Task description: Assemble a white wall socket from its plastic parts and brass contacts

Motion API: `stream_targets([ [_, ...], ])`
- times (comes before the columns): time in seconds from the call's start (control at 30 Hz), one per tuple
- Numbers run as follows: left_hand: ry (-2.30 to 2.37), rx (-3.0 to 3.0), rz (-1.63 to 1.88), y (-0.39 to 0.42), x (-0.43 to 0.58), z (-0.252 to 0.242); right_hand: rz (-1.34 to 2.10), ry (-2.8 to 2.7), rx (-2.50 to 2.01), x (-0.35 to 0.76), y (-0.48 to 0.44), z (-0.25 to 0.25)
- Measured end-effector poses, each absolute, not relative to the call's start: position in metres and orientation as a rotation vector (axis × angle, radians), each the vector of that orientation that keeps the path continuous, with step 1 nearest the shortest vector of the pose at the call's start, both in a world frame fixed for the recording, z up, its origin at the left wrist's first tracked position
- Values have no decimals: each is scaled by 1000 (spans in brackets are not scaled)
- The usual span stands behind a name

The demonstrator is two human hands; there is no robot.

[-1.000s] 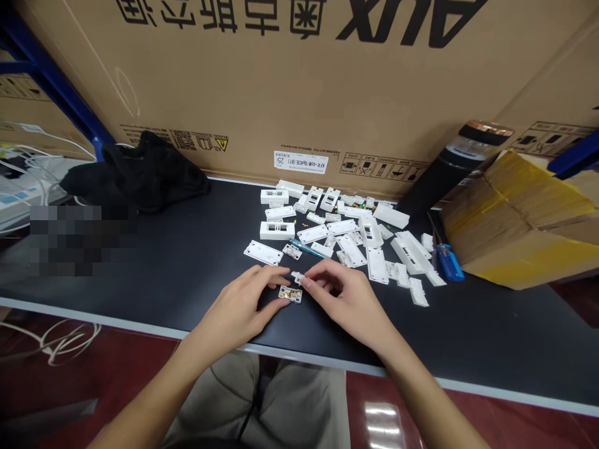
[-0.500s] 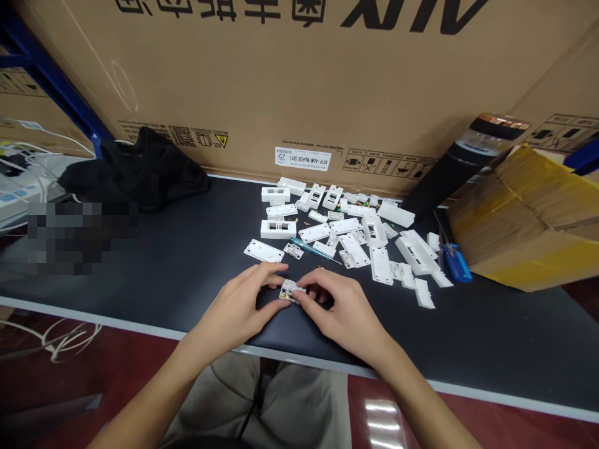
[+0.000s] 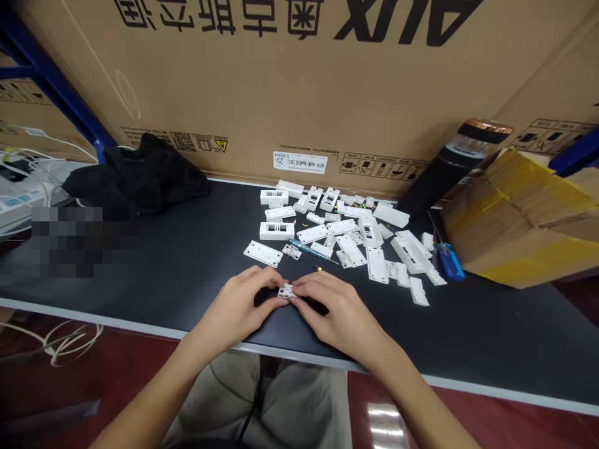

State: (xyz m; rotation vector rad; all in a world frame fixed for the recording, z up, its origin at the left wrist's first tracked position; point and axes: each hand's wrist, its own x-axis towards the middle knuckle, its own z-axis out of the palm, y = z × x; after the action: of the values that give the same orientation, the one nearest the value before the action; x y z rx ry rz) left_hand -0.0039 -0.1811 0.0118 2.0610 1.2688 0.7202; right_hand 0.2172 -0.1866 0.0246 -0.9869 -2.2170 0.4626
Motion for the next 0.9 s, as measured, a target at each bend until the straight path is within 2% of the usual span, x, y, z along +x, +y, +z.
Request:
stream_targets([
  [0.37,1173,2155,750,-182,-6,7,719,-2358,-1187,216,-178,45],
  [0.57,1074,2199,899,-179,-7,1,804,-2423,-1274,213,-169,55],
  [0.9,1013,2283,848,-178,-8,5,875,-2492,-1293,209,-159,65],
])
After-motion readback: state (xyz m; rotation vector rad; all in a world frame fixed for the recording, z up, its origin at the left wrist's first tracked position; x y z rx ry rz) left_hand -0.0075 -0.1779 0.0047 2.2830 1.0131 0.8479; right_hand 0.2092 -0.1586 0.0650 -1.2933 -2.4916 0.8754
